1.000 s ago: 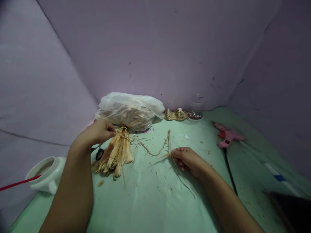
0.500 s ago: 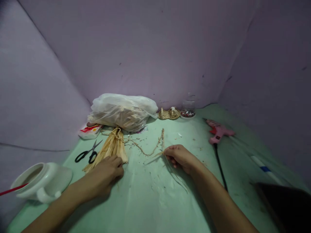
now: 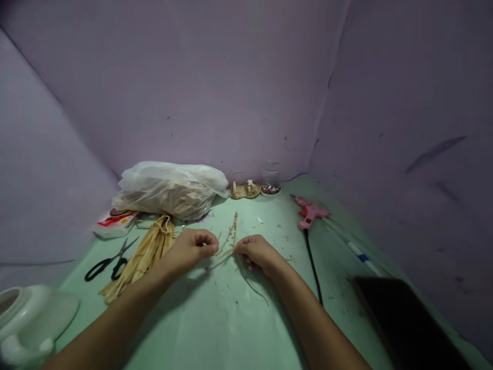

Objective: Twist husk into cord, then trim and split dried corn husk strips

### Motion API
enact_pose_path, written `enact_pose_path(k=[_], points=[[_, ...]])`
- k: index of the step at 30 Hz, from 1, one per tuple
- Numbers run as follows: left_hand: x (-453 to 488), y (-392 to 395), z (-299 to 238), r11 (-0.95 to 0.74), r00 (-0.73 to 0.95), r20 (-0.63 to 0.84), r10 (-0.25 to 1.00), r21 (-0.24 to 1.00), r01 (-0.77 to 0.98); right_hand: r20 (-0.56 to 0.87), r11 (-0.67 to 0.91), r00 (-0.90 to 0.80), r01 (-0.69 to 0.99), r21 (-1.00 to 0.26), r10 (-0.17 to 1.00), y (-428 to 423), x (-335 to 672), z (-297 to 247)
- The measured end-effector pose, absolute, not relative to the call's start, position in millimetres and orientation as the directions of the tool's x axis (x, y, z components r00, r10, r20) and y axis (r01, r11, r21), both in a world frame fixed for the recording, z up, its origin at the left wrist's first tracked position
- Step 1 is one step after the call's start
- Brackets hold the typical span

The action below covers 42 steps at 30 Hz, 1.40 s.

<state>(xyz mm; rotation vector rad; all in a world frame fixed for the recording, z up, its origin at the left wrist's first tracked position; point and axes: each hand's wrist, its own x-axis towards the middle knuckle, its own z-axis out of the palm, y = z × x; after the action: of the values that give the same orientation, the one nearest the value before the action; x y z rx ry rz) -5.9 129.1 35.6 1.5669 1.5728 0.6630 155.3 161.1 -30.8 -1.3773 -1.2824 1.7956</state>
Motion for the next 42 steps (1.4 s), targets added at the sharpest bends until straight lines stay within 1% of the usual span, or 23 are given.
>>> enact_pose_path(k=[1, 2, 8, 19, 25, 32, 42], points=[[3, 137, 29, 0.197, 0.076, -0.266, 0.961, 0.852, 0.484, -0.422, -0.404, -0.336, 0.124, -0.906, 0.842, 161, 155, -31], [10, 144, 21, 0.223, 0.074, -0.289, 0.955, 0.857, 0.464, -0.419, -0.403, -0.336, 0.118, -0.907, 0.843, 162, 155, -31], [19, 155, -14, 0.288, -0.005, -0.313, 0.950, 0.869, 0.402, -0.421, -0.414, -0.322, 0.094, -0.905, 0.848, 164, 155, -31], [12, 155, -9, 0.412, 0.114, -0.471, 0.875, 0.846, 0.337, -0.415, -0.420, -0.336, 0.060, -0.905, 0.845, 165, 157, -33], [13, 155, -12, 0.421, 0.127, -0.474, 0.871, 0.855, 0.302, -0.406, -0.417, -0.349, 0.049, -0.908, 0.845, 165, 158, -34], [17, 154, -10, 0.346, 0.093, -0.395, 0.914, 0.879, 0.328, -0.422, -0.434, -0.343, 0.045, -0.900, 0.839, 165, 158, -32], [13, 155, -6, 0.371, 0.104, -0.442, 0.891, 0.841, 0.395, -0.426, -0.436, -0.330, 0.046, -0.899, 0.842, 165, 157, -30]])
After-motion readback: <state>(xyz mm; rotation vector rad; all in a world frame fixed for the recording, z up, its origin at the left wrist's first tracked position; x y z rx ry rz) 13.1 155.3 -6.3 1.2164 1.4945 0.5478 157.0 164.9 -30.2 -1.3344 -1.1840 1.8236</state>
